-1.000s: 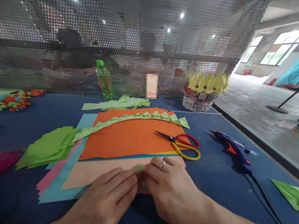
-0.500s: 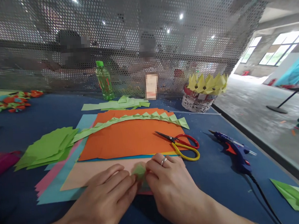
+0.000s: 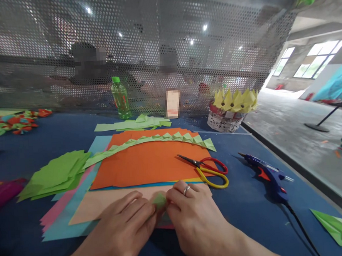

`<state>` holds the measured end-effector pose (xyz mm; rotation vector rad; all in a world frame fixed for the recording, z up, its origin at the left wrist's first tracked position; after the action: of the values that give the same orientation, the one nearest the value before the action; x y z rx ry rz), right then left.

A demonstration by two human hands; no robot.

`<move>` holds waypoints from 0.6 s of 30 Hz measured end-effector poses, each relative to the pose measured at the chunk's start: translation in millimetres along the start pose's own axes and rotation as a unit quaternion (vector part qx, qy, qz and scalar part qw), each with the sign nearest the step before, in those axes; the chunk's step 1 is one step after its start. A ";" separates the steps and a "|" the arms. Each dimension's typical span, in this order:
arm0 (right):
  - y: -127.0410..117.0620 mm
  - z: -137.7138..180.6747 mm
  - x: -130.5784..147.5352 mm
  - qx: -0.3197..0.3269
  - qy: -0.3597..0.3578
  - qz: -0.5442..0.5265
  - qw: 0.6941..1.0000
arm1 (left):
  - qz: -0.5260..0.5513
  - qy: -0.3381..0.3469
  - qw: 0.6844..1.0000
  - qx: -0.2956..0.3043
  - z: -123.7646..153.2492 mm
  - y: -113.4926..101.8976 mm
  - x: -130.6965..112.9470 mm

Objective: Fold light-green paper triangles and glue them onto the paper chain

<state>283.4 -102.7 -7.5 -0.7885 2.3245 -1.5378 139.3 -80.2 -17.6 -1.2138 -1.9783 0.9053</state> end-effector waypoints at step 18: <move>2.1 -1.9 8.2 0.027 -0.041 -0.029 0.998 | -0.020 0.003 0.999 -0.039 7.6 -3.2 -4.1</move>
<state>275.1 -105.2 -7.8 -0.8958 2.2104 -1.5556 133.2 -86.7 -19.9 -1.2139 -2.0419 0.8117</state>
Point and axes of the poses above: each hand's wrist, its own z-axis away from the middle knuckle, its own y-axis out of the palm, x = y × z, the point moved 5 cm from there along -z, towards the middle knuckle, and after that the axes turned 3 degrees about -z, right-handed, at the moved point
